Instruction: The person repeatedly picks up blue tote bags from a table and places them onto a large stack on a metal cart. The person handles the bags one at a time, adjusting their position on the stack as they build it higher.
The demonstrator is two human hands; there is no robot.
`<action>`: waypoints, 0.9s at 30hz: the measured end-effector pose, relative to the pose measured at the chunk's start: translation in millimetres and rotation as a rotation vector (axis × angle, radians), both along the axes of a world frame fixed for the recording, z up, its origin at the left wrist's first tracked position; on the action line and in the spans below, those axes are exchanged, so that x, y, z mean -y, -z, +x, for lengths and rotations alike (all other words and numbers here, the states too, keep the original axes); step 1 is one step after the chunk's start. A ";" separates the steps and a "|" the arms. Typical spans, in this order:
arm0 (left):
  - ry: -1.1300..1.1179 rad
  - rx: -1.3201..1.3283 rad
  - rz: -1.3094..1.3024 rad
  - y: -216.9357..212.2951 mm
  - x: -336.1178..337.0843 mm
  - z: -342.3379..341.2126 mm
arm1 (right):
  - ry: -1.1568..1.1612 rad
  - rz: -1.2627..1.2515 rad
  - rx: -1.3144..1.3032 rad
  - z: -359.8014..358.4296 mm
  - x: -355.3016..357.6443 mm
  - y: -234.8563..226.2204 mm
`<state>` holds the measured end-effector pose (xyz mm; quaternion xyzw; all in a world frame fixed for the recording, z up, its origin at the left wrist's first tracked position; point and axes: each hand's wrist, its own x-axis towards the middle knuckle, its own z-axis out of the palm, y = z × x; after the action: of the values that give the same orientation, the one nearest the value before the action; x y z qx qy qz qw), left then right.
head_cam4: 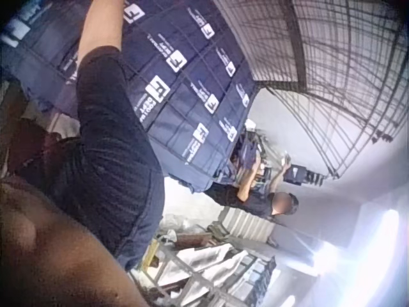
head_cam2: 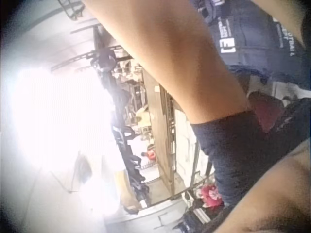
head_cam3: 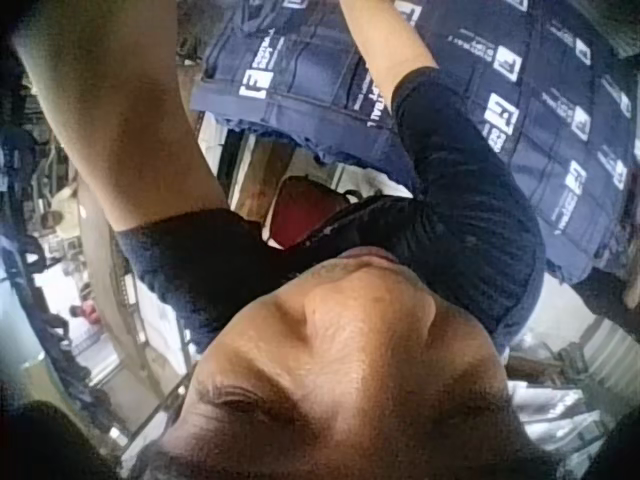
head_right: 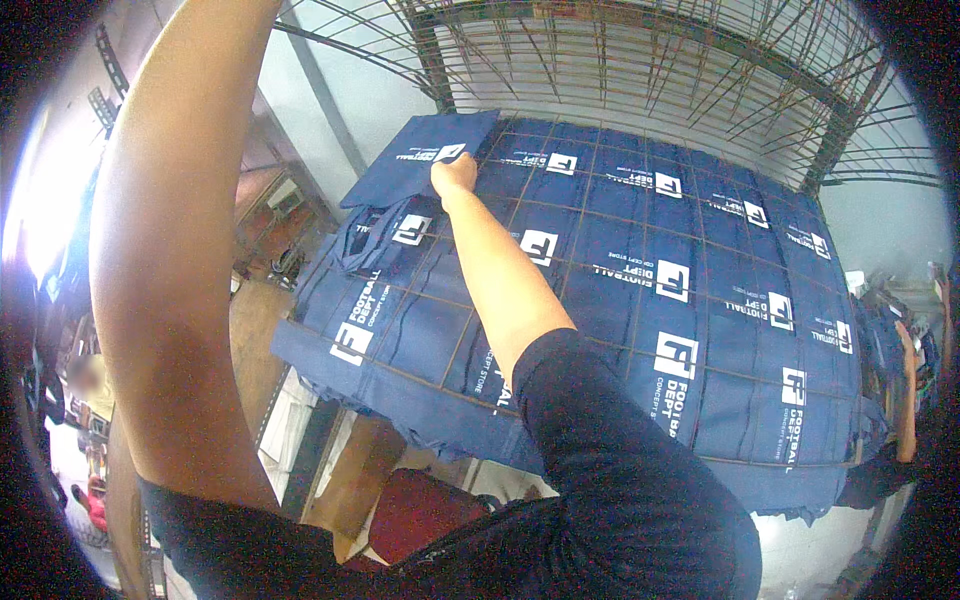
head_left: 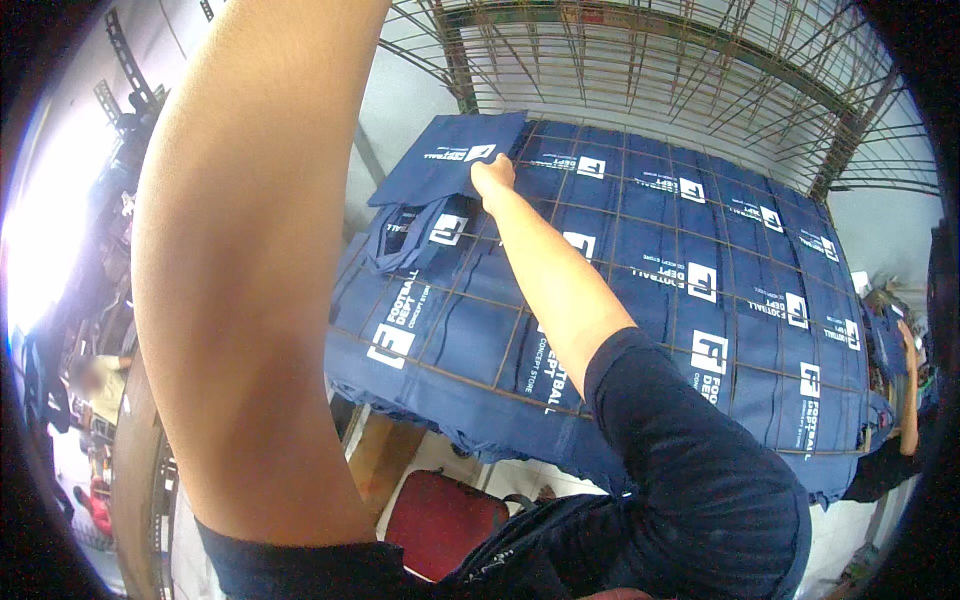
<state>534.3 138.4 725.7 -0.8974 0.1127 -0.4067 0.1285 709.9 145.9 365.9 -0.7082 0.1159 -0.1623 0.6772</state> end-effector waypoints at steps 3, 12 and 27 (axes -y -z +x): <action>0.036 0.056 0.009 0.6 2.7 3.8 | 0.003 -0.037 -0.019 23.0 13.3 6.8; 0.072 0.155 -0.007 6.9 -0.4 15.5 | -0.016 -0.166 -0.136 29.5 12.9 -0.4; 0.095 0.035 -0.127 7.0 0.9 -2.4 | -0.013 -0.338 -0.094 32.3 11.3 -1.8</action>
<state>531.9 137.6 718.7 -0.8901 0.1268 -0.4345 0.0538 742.2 134.6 367.7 -0.8195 0.1141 -0.1418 0.5433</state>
